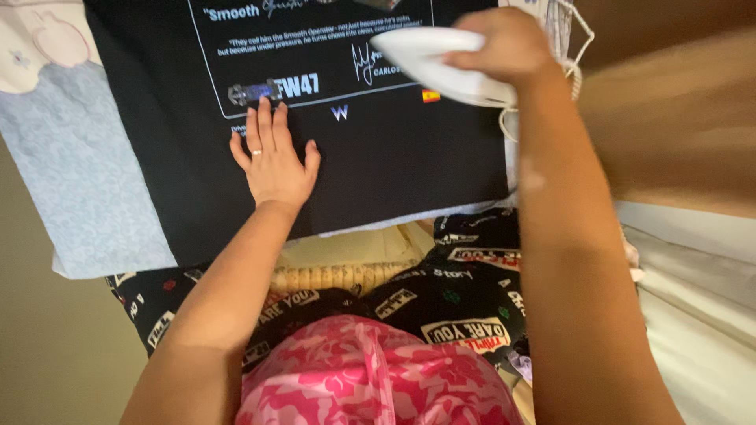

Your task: The person irons two black t-shirts on a small ironing board placed on the floor. They smooth and press each shirt, flip them over, and iron both sides. After finishing, they hang one shirt on a hanger and place it in a closet.

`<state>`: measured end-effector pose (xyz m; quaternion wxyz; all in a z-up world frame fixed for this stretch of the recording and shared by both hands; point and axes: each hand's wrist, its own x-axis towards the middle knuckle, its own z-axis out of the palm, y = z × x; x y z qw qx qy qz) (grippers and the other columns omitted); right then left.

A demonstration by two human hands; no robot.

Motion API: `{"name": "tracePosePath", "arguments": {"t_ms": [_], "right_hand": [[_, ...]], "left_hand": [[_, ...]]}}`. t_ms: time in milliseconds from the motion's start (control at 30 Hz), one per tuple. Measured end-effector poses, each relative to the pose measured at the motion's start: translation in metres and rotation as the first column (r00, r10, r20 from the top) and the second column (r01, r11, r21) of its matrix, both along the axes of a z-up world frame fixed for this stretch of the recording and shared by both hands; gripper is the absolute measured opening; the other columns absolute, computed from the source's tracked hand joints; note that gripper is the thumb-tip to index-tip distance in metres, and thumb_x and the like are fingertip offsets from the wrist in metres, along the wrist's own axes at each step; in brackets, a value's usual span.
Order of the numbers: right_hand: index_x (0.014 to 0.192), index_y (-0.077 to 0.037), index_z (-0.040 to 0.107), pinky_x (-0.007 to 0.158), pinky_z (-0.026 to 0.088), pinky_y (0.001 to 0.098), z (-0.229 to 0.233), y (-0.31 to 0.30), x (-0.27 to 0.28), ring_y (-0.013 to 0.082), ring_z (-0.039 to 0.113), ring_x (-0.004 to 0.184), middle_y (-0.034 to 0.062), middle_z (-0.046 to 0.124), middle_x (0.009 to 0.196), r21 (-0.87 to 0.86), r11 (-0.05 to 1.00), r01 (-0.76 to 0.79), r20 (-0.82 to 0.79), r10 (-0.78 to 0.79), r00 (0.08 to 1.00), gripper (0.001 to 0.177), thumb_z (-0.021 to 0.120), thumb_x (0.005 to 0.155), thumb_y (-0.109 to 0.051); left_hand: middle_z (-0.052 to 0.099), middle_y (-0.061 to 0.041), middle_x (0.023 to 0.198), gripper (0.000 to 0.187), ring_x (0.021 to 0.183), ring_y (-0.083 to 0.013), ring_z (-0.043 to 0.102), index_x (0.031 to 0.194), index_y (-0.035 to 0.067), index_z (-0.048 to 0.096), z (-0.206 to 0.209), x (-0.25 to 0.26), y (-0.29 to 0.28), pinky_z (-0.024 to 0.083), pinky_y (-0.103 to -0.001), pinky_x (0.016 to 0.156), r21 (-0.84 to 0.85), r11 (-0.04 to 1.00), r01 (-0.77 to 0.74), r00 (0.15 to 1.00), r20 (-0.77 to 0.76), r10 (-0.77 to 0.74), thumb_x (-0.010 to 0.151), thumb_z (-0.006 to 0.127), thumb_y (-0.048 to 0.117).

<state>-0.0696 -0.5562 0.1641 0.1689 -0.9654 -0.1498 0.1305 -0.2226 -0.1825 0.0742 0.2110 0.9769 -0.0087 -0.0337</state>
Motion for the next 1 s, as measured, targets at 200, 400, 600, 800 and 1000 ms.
{"name": "tracePosePath", "arguments": {"t_ms": [200, 400, 600, 800, 1000], "right_hand": [[0.113, -0.03, 0.076, 0.076, 0.053, 0.0498, 0.002, 0.074, -0.042, 0.0356, 0.07, 0.087, 0.0105, 0.074, 0.091, -0.237, 0.923, -0.304, -0.172, 0.268, 0.948, 0.048, 0.079, 0.075, -0.059], [0.11, -0.031, 0.077, 0.078, 0.054, 0.0452, 0.02, 0.062, -0.143, 0.0277, 0.072, 0.082, 0.0052, 0.075, 0.084, -0.205, 0.869, -0.45, -0.222, 0.406, 0.886, 0.047, 0.077, 0.071, -0.056], [0.113, -0.025, 0.077, 0.076, 0.055, 0.0419, 0.021, 0.001, -0.179, 0.0254, 0.072, 0.078, 0.0045, 0.076, 0.089, -0.277, 0.957, -0.084, -0.116, 0.053, 0.992, 0.041, 0.078, 0.081, -0.051], [0.108, -0.023, 0.078, 0.076, 0.056, 0.0404, 0.016, 0.015, -0.165, 0.0264, 0.074, 0.08, 0.0051, 0.077, 0.09, -0.065, 0.997, 0.036, -0.034, -0.039, 0.999, 0.041, 0.081, 0.075, -0.048], [0.109, -0.02, 0.078, 0.074, 0.055, 0.0444, 0.007, 0.093, -0.127, 0.0328, 0.072, 0.081, 0.0104, 0.076, 0.089, -0.124, 0.988, -0.093, 0.11, 0.107, 0.988, 0.046, 0.084, 0.078, -0.053]], "left_hand": [[0.032, -0.014, 0.167, 0.059, 0.156, -0.0332, 0.023, 0.156, 0.009, 0.041, -0.006, -0.005, 0.004, 0.008, -0.06, 0.123, -0.065, 0.998, -0.013, 0.998, 0.062, 0.017, 0.101, 0.053, 0.029], [0.036, -0.014, 0.165, 0.055, 0.155, -0.0334, 0.026, 0.152, 0.009, 0.045, -0.006, -0.005, 0.009, 0.008, -0.058, 0.124, -0.175, 0.984, 0.004, 0.994, 0.108, 0.015, 0.1, 0.056, 0.022], [0.049, -0.01, 0.157, 0.048, 0.15, -0.0323, 0.039, 0.143, 0.012, 0.057, -0.011, -0.023, 0.045, 0.023, -0.054, 0.125, -0.323, 0.933, 0.161, 0.977, 0.185, -0.104, 0.097, 0.07, 0.019], [0.057, -0.022, 0.143, 0.057, 0.132, -0.0405, 0.051, 0.139, 0.007, 0.059, 0.001, -0.088, 0.14, 0.037, -0.052, 0.111, -0.162, 0.987, 0.011, 0.923, 0.381, 0.053, 0.088, 0.082, 0.019], [0.061, -0.014, 0.112, 0.047, 0.106, -0.0355, 0.059, 0.131, 0.006, 0.059, -0.012, -0.094, 0.167, 0.043, -0.05, 0.091, -0.309, 0.89, -0.336, 0.886, 0.218, 0.41, 0.092, 0.083, 0.021]]}}
